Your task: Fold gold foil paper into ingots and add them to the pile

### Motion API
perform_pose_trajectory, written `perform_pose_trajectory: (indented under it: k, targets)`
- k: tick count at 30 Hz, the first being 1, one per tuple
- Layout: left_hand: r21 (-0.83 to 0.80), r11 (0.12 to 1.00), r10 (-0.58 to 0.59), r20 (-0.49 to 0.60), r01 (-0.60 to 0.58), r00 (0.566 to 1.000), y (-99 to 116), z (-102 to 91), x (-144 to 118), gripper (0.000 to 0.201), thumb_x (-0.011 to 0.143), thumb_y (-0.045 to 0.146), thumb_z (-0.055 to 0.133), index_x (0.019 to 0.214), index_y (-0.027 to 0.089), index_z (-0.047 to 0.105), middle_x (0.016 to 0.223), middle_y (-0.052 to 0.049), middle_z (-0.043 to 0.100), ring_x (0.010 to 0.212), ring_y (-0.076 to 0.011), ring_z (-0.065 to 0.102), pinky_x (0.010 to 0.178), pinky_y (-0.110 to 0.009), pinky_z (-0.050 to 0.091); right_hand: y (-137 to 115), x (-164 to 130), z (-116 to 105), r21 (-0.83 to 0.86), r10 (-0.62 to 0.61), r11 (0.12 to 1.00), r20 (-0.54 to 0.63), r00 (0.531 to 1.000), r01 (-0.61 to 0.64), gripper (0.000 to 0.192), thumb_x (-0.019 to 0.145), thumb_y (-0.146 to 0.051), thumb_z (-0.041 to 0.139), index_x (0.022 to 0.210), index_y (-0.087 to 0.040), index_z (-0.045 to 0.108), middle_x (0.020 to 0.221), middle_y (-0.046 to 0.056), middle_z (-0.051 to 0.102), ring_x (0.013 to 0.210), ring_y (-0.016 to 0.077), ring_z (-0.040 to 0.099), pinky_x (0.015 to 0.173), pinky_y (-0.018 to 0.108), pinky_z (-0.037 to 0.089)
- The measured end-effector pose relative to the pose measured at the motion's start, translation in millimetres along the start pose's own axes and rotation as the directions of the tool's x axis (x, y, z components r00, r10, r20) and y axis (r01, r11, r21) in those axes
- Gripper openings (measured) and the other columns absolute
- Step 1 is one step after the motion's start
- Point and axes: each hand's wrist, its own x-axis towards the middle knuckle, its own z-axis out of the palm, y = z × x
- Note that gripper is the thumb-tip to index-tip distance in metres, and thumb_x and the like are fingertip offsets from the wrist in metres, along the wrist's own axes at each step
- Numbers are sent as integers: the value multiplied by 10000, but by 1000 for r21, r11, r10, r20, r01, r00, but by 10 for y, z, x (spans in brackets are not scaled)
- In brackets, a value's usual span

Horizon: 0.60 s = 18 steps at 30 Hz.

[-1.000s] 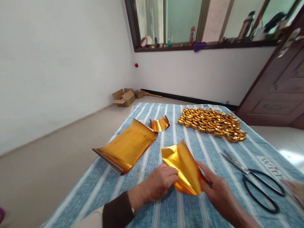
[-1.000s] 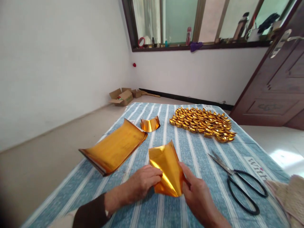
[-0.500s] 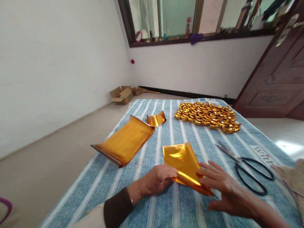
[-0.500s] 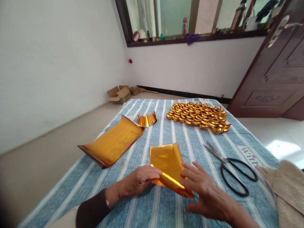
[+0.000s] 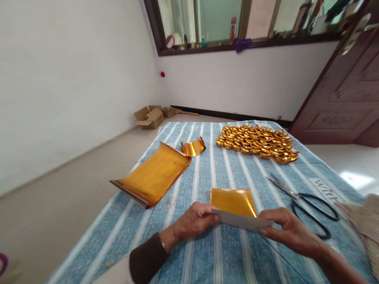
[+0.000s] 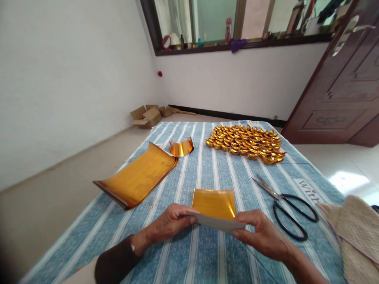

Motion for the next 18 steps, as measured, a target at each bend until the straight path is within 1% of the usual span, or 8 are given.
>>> perform_pose_trajectory:
  k: [2,4,8,11,13,14,16,18]
  targets:
    - [-58,995,-83,-45,81,995,-13,0,52,332,872,393,569,944,109,724,887,-68,709,816,-188,629,775,-301,479,37,86,7,195,113,976,-61,992,-99,351,796,-515,654,744,-169,680,659,9,616,625,144,551,576,244,416]
    - [-92,983,-169,-100,160,981,-40,-2,122,312,831,379,574,880,104,712,781,-40,668,720,-158,582,691,-273,450,67,192,32,336,211,928,-123,970,-159,378,742,-531,691,765,-154,674,659,10,621,604,135,542,560,241,402]
    - [-113,948,-315,-211,297,925,-99,-1,270,283,745,391,581,721,119,655,639,2,567,594,-120,481,545,-230,361,108,400,73,413,329,885,-232,915,-214,379,706,-519,680,788,-151,648,651,3,622,572,133,533,512,235,377]
    - [-149,906,-423,-249,397,871,-98,0,360,264,705,392,572,709,134,624,623,5,552,567,-129,487,504,-228,356,151,507,82,371,387,888,-288,876,-271,358,698,-503,630,790,-157,627,624,-7,605,533,138,517,460,230,338]
    - [-166,875,-482,-243,454,841,-72,-1,408,239,699,367,552,730,139,618,618,7,555,546,-132,489,488,-230,364,190,549,92,286,396,908,-341,852,-307,324,704,-482,586,764,-165,616,616,-7,596,525,142,512,449,235,317]
    - [-161,869,-494,-240,467,836,-57,-1,429,223,701,345,541,742,140,618,622,7,562,542,-132,491,486,-230,366,208,562,99,227,385,920,-375,843,-320,299,710,-466,565,738,-172,606,615,-6,593,532,145,515,454,238,315]
    - [-112,881,-473,-256,460,843,-28,-3,466,184,694,285,534,769,140,619,655,-1,593,566,-136,517,500,-229,374,233,577,118,88,335,939,-448,829,-331,247,724,-425,532,678,-187,574,606,-6,580,559,149,520,481,244,317]
    - [11,894,-424,-301,447,854,-6,-6,491,174,676,227,548,808,139,620,710,-14,630,628,-152,564,538,-233,391,236,584,137,-49,275,938,-498,822,-343,216,729,-384,516,618,-199,522,583,-12,552,577,146,512,512,247,314]
